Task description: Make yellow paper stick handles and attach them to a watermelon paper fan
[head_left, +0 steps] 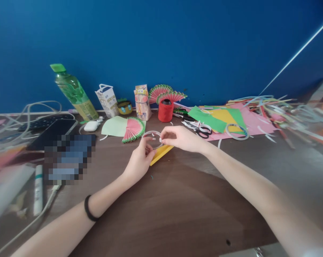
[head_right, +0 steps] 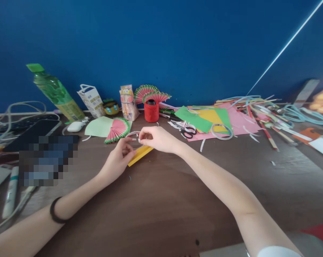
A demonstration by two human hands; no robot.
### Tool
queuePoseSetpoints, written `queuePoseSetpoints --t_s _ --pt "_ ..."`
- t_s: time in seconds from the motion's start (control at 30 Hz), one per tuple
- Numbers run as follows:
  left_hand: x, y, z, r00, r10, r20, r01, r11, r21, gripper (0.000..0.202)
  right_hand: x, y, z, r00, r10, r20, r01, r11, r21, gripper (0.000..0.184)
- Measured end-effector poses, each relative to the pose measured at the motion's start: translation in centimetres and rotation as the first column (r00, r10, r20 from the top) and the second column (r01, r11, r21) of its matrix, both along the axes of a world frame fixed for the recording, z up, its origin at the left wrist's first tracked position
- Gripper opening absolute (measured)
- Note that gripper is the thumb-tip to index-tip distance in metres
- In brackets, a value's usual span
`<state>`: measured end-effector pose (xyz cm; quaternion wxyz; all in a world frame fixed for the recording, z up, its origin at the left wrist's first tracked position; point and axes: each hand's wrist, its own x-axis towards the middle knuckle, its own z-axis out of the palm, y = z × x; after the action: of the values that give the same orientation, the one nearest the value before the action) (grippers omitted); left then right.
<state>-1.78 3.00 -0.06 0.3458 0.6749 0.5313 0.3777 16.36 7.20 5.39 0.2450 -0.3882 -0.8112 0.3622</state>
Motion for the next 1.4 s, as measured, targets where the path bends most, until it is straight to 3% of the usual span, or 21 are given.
queuePoseSetpoints --t_s 0.27,0.4,0.5,0.6,0.73,0.93,1.17,1.4 --pt "0.3 0.5 -0.4 0.922 0.084 0.377 -0.014 0.983 -0.185 0.037 -0.7 -0.7 0.0 0.997 -0.062 -0.045 0.066 0.993 0.103 0.007" --pt "0.4 0.7 -0.4 0.837 0.119 0.534 -0.002 0.976 -0.216 0.037 -1.5 -1.0 -1.1 0.996 -0.058 -0.068 0.066 0.99 0.123 0.006" --pt "0.4 0.8 -0.7 0.79 0.128 0.6 0.001 0.978 -0.21 0.041 -2.2 -1.2 -2.2 0.979 -0.149 -0.137 0.171 0.972 0.161 0.006" --pt "0.4 0.7 -1.0 0.756 0.113 0.644 0.026 0.979 -0.202 0.048 -2.5 -1.4 -3.1 0.954 -0.196 -0.226 0.243 0.948 0.206 0.006" --pt "0.7 0.5 -1.2 0.731 0.079 0.677 0.065 0.981 -0.184 0.055 -2.8 -1.6 -3.9 0.945 -0.156 -0.288 0.227 0.945 0.234 0.006" --pt "1.1 0.2 -1.3 0.712 0.068 0.699 0.082 0.981 -0.178 0.059 -3.1 -1.6 -5.1 0.9 -0.363 -0.241 0.416 0.881 0.225 0.005" --pt "1.1 0.0 -1.4 0.728 0.069 0.682 0.092 0.976 -0.197 0.06 -3.1 -1.3 -5.4 0.887 -0.366 -0.283 0.424 0.887 0.183 0.003" --pt "1.2 -0.1 -1.2 0.705 0.096 0.703 0.1 0.968 -0.232 0.061 -3.0 -1.3 -5.3 0.891 -0.341 -0.3 0.416 0.878 0.235 0.003"
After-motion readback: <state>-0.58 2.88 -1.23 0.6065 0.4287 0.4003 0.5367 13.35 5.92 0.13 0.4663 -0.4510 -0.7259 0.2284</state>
